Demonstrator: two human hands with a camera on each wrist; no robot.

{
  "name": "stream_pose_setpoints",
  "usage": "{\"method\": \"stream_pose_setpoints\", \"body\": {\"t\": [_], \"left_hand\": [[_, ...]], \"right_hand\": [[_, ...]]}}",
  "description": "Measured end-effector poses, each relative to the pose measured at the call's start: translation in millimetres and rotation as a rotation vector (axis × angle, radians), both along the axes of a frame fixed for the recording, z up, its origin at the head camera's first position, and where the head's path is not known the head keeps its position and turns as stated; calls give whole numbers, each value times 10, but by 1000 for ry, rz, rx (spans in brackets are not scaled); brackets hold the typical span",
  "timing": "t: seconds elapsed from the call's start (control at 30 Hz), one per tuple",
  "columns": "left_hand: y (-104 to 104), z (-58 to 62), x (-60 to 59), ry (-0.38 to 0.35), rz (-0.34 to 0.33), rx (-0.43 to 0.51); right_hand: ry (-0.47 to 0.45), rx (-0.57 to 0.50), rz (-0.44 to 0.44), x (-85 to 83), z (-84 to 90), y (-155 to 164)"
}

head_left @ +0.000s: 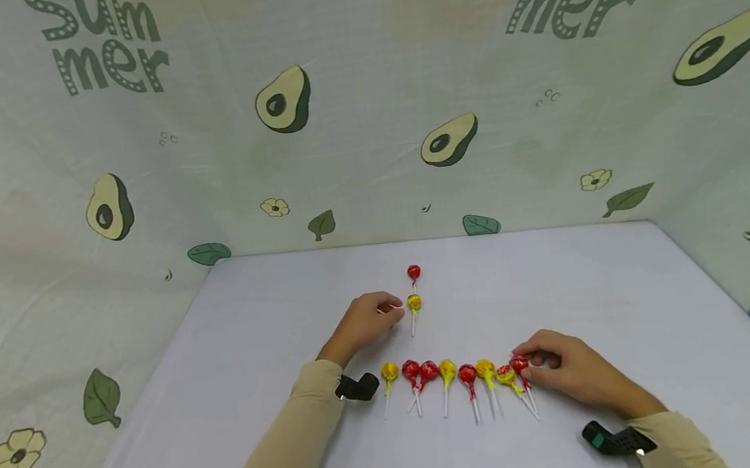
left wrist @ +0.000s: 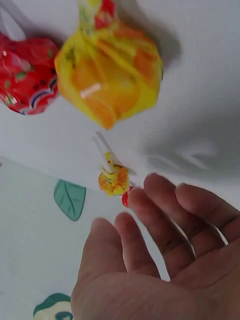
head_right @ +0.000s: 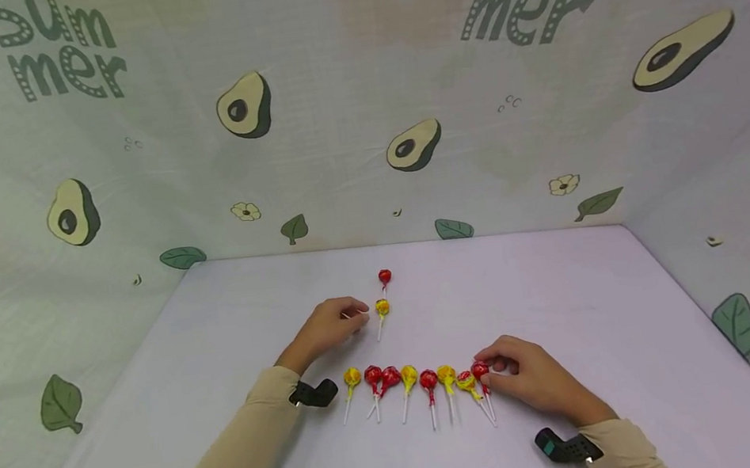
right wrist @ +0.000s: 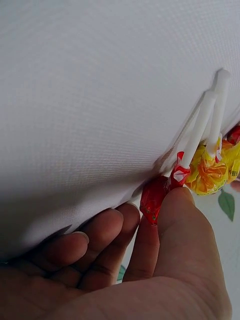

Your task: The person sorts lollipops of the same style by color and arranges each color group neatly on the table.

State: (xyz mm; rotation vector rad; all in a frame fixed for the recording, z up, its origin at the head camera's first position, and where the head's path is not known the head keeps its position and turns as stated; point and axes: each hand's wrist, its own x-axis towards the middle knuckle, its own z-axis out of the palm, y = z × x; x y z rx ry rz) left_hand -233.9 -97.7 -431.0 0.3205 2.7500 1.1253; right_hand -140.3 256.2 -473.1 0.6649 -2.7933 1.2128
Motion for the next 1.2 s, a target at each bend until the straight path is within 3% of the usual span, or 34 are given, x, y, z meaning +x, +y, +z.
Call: {"method": "stream_pose_setpoints", "body": {"t": [0.13,0.27,0.43,0.7,1.2], "left_hand": [[-62,-6,133,90,8,18],[-127,17,264,118,13,25],[-202,-6,371,79,-14,39],[-315,-143,506,-20,-102,72],[-473,-235,668,-4,-122,120]], "right_hand": [[-4,2,4,8,-6,-4],[2,10,4,-1,-2,-9],[15,12,-10,-11,23,-7],[0,5,-10,-14,-4,-10],[-7,-12,-30,-16,-16,-20]]}}
